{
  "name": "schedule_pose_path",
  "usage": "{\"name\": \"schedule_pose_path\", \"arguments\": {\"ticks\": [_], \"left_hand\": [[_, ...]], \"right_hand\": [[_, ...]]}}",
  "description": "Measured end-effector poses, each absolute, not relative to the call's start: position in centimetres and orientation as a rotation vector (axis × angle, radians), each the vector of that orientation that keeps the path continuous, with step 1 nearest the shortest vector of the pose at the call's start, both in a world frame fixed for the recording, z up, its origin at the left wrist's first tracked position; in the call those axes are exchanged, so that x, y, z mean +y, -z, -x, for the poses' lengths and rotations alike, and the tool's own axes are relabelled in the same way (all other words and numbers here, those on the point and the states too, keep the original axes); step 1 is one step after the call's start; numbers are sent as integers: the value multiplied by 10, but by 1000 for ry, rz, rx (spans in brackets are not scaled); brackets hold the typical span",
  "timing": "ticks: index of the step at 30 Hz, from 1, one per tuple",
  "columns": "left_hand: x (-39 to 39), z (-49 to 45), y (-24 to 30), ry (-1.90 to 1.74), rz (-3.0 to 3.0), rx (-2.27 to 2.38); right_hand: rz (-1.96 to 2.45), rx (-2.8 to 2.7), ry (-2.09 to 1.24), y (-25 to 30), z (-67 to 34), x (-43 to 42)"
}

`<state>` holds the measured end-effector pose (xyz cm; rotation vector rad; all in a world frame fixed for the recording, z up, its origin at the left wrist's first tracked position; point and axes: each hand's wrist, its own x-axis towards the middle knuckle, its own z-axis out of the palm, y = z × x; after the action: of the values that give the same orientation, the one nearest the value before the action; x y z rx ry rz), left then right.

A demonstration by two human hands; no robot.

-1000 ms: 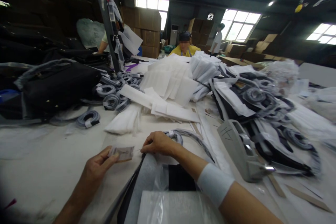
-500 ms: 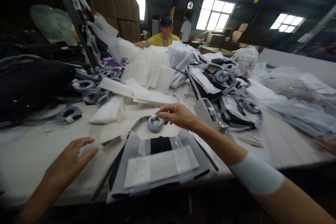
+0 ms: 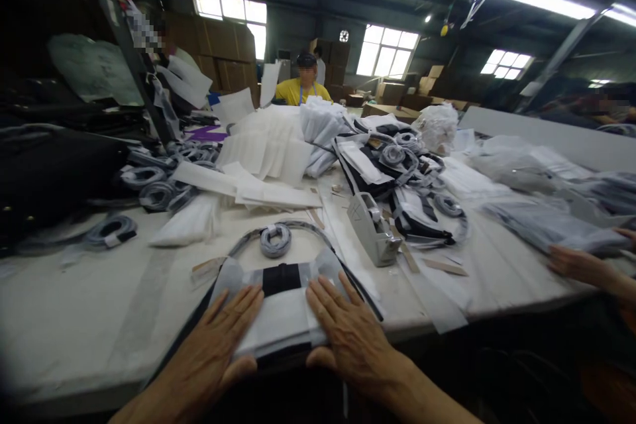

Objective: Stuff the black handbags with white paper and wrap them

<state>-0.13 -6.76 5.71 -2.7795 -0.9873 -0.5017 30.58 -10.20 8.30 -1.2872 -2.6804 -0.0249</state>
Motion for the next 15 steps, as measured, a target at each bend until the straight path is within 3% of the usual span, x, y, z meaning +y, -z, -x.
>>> {"name": "schedule_pose_path", "arguments": {"ticks": [5, 9, 12, 15], "left_hand": [[-66, 7, -61, 575, 2797, -983], [-75, 27, -57, 842, 2665, -1350], [-81, 48, -45, 1039, 2523, -1631], [-81, 59, -29, 977, 2599, -1784]], "right_hand": [[1283, -2559, -156, -96, -305, -103], [1321, -2114, -377, -107, -308, -135], [1535, -1544, -958, -88, -302, -164], [1535, -874, -1610, -61, -281, -175]]}}
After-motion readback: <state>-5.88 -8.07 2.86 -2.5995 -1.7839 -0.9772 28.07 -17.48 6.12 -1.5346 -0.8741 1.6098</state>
